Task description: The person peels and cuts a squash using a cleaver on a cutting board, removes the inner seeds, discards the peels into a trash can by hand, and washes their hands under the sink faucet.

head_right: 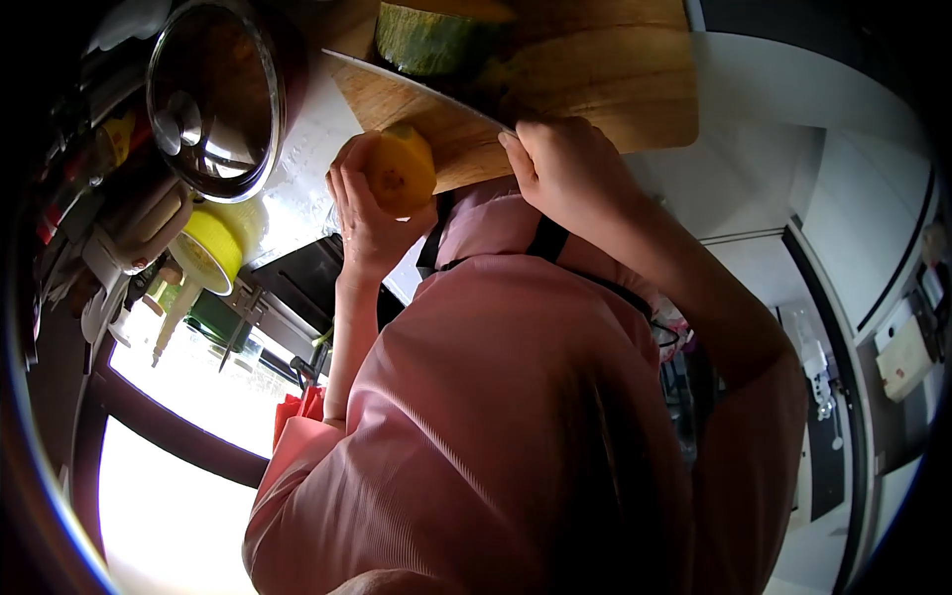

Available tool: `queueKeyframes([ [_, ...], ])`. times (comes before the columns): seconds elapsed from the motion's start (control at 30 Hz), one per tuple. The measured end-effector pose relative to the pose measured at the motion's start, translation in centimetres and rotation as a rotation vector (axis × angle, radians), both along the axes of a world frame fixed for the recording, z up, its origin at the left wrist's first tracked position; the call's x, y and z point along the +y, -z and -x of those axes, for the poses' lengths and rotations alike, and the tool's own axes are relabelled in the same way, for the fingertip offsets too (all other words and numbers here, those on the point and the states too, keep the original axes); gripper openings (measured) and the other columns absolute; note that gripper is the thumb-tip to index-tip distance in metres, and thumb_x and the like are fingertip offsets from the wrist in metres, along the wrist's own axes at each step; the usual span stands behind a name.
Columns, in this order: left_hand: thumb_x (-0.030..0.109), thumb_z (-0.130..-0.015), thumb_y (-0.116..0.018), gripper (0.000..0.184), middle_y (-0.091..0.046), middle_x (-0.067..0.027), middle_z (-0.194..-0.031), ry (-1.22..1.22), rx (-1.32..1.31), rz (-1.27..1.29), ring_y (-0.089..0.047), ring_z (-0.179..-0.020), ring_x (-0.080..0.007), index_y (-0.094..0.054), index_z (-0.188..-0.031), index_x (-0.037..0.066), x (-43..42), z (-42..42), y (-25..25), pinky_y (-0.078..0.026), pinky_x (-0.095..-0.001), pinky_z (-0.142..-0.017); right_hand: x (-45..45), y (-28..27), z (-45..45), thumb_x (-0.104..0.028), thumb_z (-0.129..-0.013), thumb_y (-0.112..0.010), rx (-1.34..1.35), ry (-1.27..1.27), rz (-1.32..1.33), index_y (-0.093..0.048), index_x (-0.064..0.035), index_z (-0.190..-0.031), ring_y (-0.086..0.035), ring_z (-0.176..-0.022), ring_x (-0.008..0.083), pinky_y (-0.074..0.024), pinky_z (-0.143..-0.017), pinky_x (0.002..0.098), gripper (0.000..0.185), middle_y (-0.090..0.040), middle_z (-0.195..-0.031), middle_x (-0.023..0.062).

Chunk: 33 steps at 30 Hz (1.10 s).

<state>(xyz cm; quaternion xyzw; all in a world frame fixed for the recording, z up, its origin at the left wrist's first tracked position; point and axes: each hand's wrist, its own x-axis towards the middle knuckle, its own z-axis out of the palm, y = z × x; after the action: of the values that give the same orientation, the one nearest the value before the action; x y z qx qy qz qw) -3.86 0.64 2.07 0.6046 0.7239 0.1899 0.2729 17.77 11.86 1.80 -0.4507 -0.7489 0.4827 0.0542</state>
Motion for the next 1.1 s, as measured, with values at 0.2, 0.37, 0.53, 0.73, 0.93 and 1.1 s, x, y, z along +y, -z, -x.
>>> queueKeyframes([
  [0.2,0.011,-0.061,-0.083,0.094,-0.04,-0.0197,-0.135,-0.041,-0.002,0.041,-0.041,-0.119,-0.0381,-0.035,-0.141,0.005,0.3,-1.3,-0.8,-0.035,-0.0468,-0.102,-0.6,-1.9,-0.7,-0.015,-0.094,-0.061,0.005,-0.044,-0.043,-0.049,0.001,-0.063,-0.05,-0.046,0.0354,-0.0396,-0.046,0.0416,0.037,-0.05,-0.055,0.0193],
  [0.37,0.018,-0.061,-0.085,0.097,-0.042,-0.0187,-0.128,-0.293,0.017,-0.003,-0.041,-0.115,-0.0364,-0.033,-0.141,0.003,-0.9,-3.5,0.8,-0.035,-0.0461,-0.101,-1.5,-3.9,-1.7,-0.012,-0.093,-0.059,0.001,-0.1,-0.046,-0.064,0.0002,-0.093,-0.058,-0.059,0.0362,-0.046,-0.053,0.0414,0.013,-0.058,-0.069,0.02],
  [0.53,0.02,-0.06,-0.085,0.094,-0.043,-0.018,-0.123,-0.35,0.056,-0.039,-0.041,-0.112,-0.0361,-0.035,-0.137,0.002,-1.0,-4.0,1.2,-0.034,-0.046,-0.101,-2.0,-5.1,-2.7,-0.011,-0.093,-0.058,-0.052,-0.154,0.08,-0.065,-0.0031,-0.115,-0.062,-0.066,0.0368,-0.0491,-0.057,0.0414,0.024,-0.061,-0.078,0.0206],
  [0.73,0.021,-0.06,-0.086,0.092,-0.043,-0.0178,-0.125,-0.332,0.074,-0.002,-0.041,-0.113,-0.0361,-0.036,-0.136,0.003,-0.8,-3.8,1.1,-0.034,-0.0467,-0.101,-2.6,-5.0,-2.7,-0.012,-0.094,-0.058,-0.024,-0.054,0.162,-0.067,-0.0012,-0.105,-0.059,-0.058,0.0344,-0.0467,-0.053,0.0379,0.017,-0.058,-0.068,0.0191],
  [0.93,0.019,-0.06,-0.086,0.092,-0.041,-0.018,-0.127,-0.318,0.032,0.025,-0.04,-0.115,-0.0364,-0.036,-0.136,0.003,-0.8,-3.5,0.9,-0.034,-0.0468,-0.101,-2.2,-5.7,-2.0,-0.013,-0.096,-0.058,-0.003,-0.026,0.132,-0.054,0.0023,-0.073,-0.05,-0.048,0.0306,-0.0401,-0.047,0.0376,0.028,-0.054,-0.061,0.0184],
  [1.1,0.019,-0.058,-0.088,0.095,-0.041,-0.0189,-0.128,-0.27,0.013,0.039,-0.039,-0.115,-0.0367,-0.035,-0.135,0.002,-1.1,-2.9,0.9,-0.034,-0.0468,-0.101,-1.6,-5.7,-1.6,-0.014,-0.096,-0.059,-0.052,-0.056,0.194,-0.051,0.003,-0.07,-0.043,-0.043,0.0226,-0.0364,-0.045,0.0353,0.032,-0.051,-0.057,0.0185],
])
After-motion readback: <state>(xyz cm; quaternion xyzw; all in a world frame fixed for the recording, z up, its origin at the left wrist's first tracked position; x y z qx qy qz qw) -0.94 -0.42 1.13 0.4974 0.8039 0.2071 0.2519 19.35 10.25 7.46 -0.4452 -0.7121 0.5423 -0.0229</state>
